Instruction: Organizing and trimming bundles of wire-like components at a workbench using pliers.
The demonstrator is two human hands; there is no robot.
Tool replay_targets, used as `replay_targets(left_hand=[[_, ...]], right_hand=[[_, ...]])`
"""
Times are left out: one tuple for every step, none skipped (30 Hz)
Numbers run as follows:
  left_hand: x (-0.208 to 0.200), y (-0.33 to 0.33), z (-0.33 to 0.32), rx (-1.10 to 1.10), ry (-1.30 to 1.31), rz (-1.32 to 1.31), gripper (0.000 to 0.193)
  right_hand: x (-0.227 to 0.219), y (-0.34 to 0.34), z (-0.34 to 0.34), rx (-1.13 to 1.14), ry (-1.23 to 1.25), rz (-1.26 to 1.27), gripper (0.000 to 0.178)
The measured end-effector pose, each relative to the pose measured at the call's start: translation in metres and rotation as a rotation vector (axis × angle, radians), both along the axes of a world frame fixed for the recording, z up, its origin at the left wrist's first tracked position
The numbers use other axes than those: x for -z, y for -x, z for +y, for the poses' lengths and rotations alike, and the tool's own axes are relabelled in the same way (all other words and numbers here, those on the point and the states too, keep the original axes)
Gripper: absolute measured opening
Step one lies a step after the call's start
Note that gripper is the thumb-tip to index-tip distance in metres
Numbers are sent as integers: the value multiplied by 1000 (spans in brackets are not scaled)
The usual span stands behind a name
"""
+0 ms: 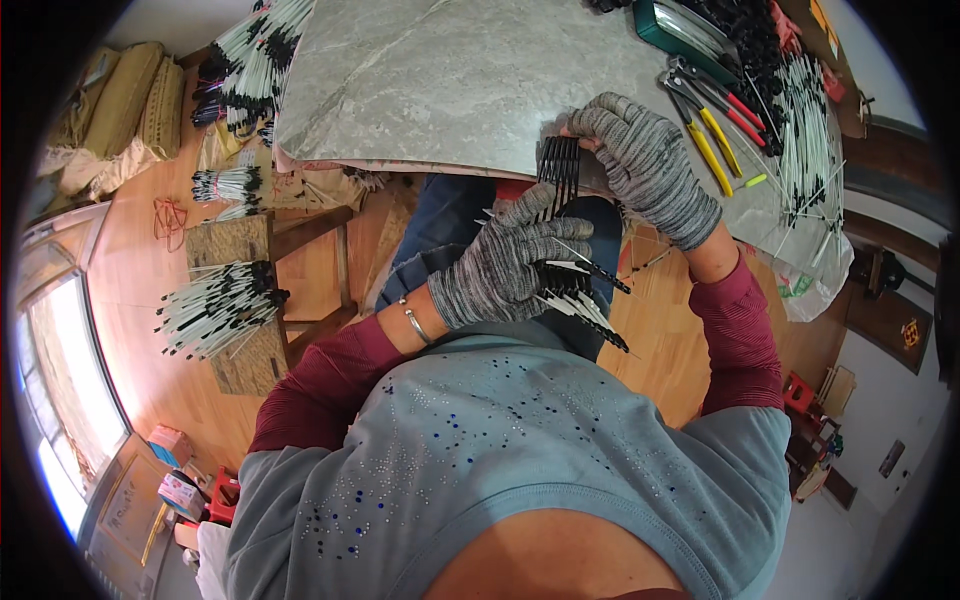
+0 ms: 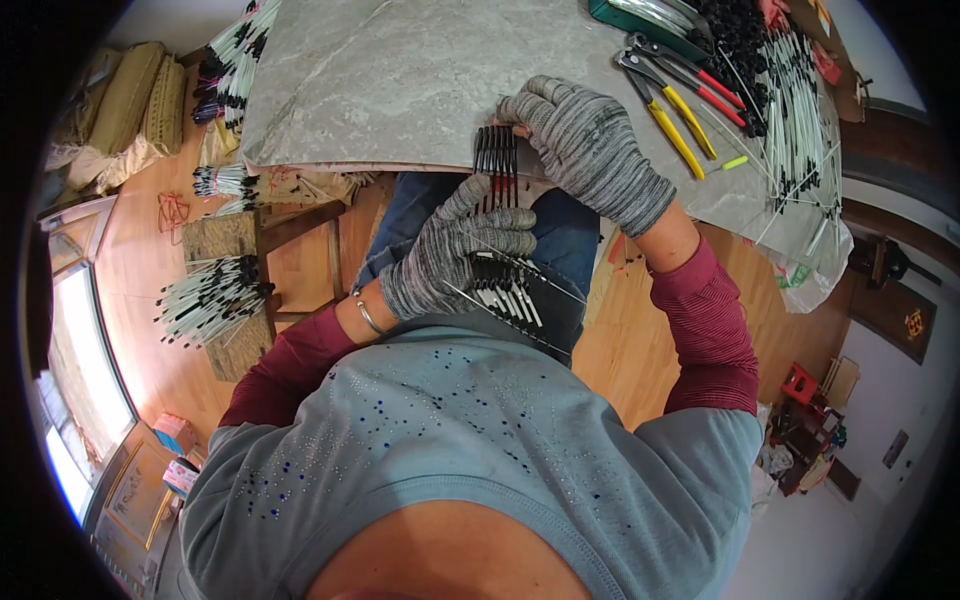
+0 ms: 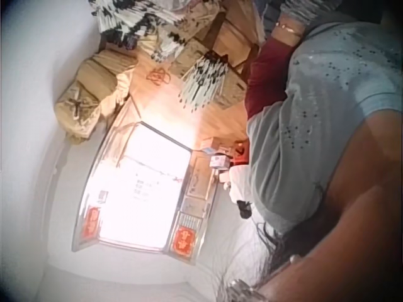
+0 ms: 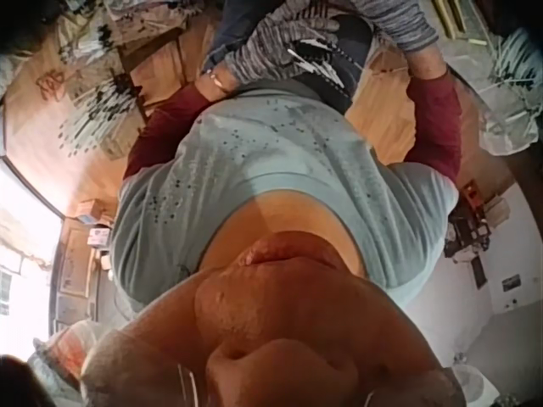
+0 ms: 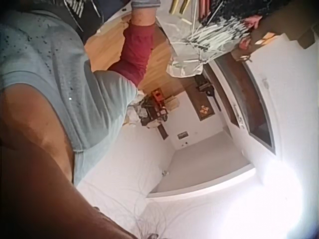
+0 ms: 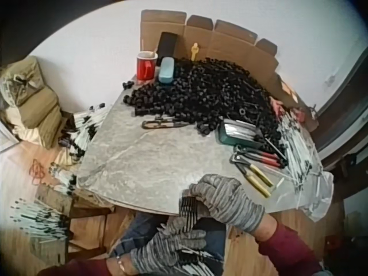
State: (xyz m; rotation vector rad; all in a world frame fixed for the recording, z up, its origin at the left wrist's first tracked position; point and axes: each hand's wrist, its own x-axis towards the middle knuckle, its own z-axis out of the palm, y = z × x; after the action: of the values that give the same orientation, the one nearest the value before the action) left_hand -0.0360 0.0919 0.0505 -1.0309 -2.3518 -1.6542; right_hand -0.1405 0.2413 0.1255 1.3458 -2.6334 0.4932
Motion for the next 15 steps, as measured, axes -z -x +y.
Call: replay_targets(left_hand=[[1, 0, 0, 1, -1, 0, 23], [1, 0, -1, 12, -10, -19, 23], [2, 0, -1, 24, -18, -39, 24], [3, 0, -2, 35, -26, -58, 24], [4, 0, -2, 35, -26, -57, 24], [6, 1, -2, 44, -28, -53, 24], [7, 2, -2, 54, -30, -50, 23], [8, 2, -2, 63, -31, -46, 23], [8, 3, -1, 62, -31, -45, 23], [7, 2, -1, 63, -36, -40, 23], [7, 2, 0, 63, -41, -35, 23], [6, 2, 0, 64, -47, -30, 23], [5, 3, 0, 63, -47, -29, 23], [4, 5, 0, 74, -54, -19, 22], [2, 6, 0, 84, -62, -8, 22]], right_hand=[[0, 0, 0, 1, 5, -13, 16], [0, 0, 0, 3, 11, -27, 15], [0, -1, 0, 3, 17, -40, 15], [0, -1, -1, 4, 23, -53, 15], [0, -1, -1, 4, 29, -66, 15], [0, -1, -1, 4, 35, -78, 15], [0, -1, -2, 4, 42, -91, 15], [0, 0, -2, 4, 48, -104, 15], [0, 0, -3, 3, 55, -116, 15], [1, 0, -3, 2, 61, -129, 15], [3, 1, -4, 1, 62, -128, 15], [6, 1, -4, -5, 75, -105, 14], [9, 2, -5, -11, 88, -83, 14], [11, 2, -5, -16, 101, -60, 14], [11, 2, -6, -17, 101, -58, 14]])
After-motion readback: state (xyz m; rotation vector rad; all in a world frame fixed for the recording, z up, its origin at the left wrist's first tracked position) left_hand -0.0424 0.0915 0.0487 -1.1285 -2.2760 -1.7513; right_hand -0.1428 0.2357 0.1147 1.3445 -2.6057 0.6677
